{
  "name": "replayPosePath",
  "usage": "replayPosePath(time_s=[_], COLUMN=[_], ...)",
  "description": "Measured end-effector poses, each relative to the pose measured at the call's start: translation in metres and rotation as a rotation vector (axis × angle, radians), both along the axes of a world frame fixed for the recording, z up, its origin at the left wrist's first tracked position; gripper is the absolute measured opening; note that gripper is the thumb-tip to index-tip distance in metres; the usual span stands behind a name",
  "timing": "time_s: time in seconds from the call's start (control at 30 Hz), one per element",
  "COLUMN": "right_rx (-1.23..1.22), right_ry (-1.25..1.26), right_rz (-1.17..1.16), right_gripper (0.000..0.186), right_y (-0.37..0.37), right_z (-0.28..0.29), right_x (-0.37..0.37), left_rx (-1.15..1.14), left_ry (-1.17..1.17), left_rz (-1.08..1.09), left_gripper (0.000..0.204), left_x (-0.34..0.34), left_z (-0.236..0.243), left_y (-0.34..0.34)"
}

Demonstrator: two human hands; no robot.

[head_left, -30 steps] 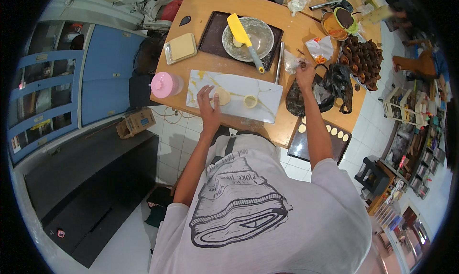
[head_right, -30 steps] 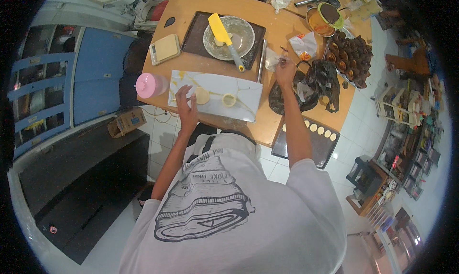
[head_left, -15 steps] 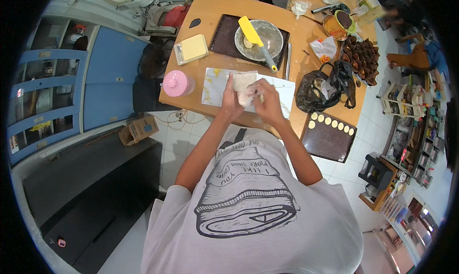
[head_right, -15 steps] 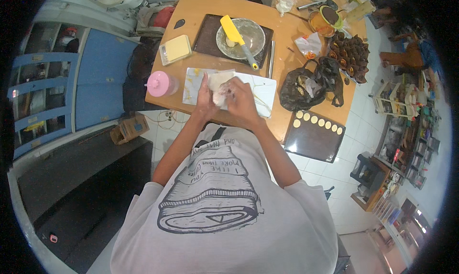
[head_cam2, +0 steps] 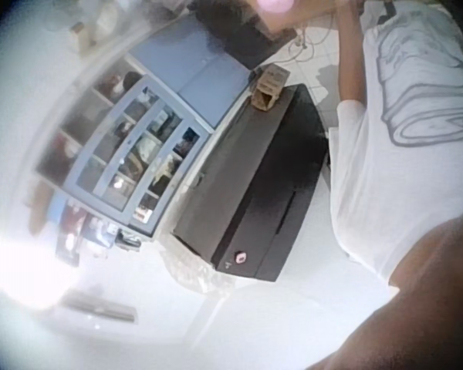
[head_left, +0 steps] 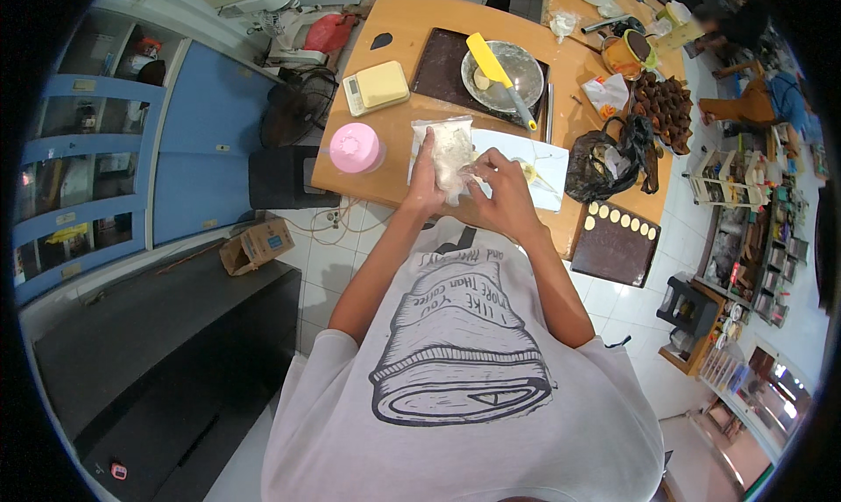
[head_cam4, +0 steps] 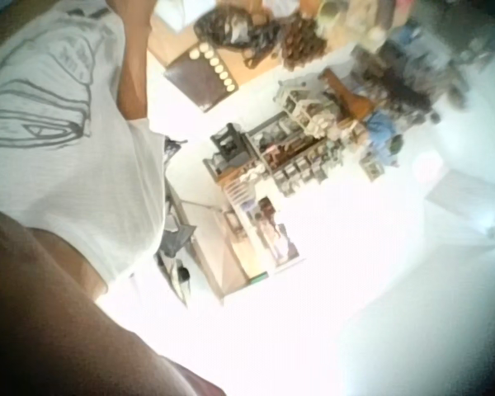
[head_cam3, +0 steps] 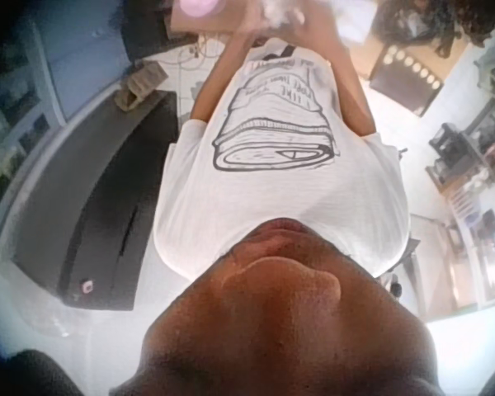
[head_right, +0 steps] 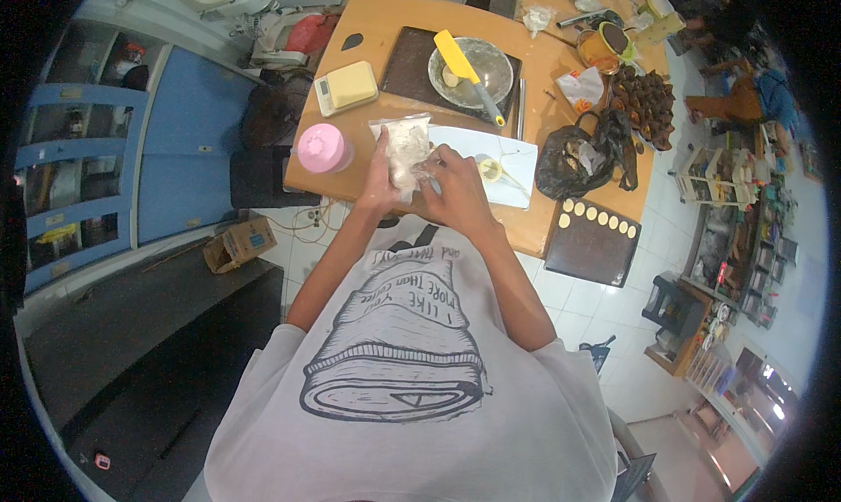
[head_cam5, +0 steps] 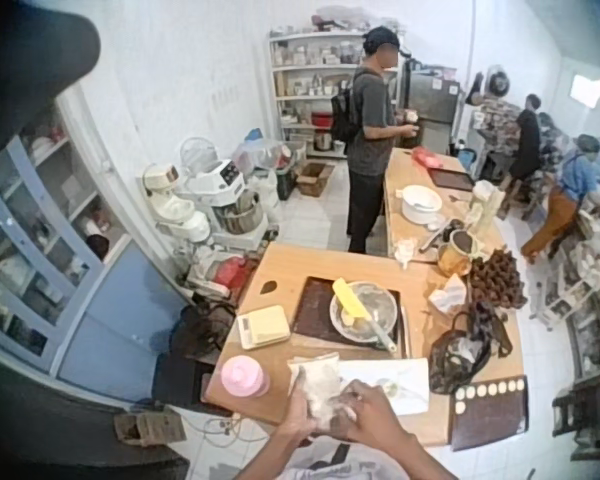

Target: The person prepares round dough pieces by flattening them with a rolling pin on a board and placing them onto a baking tray.

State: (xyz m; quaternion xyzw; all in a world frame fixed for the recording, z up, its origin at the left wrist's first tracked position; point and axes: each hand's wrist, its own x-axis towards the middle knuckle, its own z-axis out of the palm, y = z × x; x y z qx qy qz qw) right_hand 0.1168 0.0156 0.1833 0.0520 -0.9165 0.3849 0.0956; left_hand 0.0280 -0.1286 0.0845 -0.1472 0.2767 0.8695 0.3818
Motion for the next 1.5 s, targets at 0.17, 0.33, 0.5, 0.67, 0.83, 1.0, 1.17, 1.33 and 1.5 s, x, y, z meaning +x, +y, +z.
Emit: replayPosePath(time_s=[0.17, 0.33, 0.5, 0.67, 0.83, 1.0, 1.17, 1.33, 1.5], right_rx=[0.154, 0.033, -0.027, 0.132, 0.147, 0.143, 0.339, 0.435, 0.397], right_ry=[-0.065, -0.087, -0.096, -0.087, -0.061, -0.149, -0.179, -0.2, -0.138], right_rz=[-0.122, -0.07, 0.012, -0.187, -0.209, -0.193, -0.315, -0.42, -0.459], right_gripper=[0.016, 0.018, 0.021, 0.02, 0.02, 0.018, 0.017, 0.02, 0.026], right_y=[-0.014, -0.022, -0.027, -0.042, -0.047, -0.061, -0.078, -0.098, -0.109], right_z=[0.001, 0.0, 0.003, 0.011, -0.001, 0.006, 0.011, 0.004, -0.005], right_x=[0.001, -0.002, -0.002, -0.008, -0.013, -0.016, -0.021, -0.024, -0.029], left_rx=[-0.041, -0.059, -0.022, -0.052, -0.089, -0.138, -0.107, -0.154, -0.16], left_ry=[0.108, 0.095, 0.088, 0.059, 0.075, 0.085, 0.077, 0.035, 0.046], left_rz=[0.015, -0.045, -0.123, -0.12, -0.189, -0.154, -0.125, -0.087, -0.066], left_gripper=[0.063, 0.062, 0.064, 0.061, 0.059, 0.06, 0.058, 0.058, 0.057], left_x=[0.0, -0.007, -0.012, -0.021, -0.026, -0.036, -0.045, -0.049, -0.053], left_z=[0.004, 0.004, 0.011, 0.003, 0.013, 0.014, 0.006, 0.011, 0.003], left_y=[-0.006, -0.014, -0.019, -0.018, -0.022, -0.029, -0.036, -0.039, -0.044])
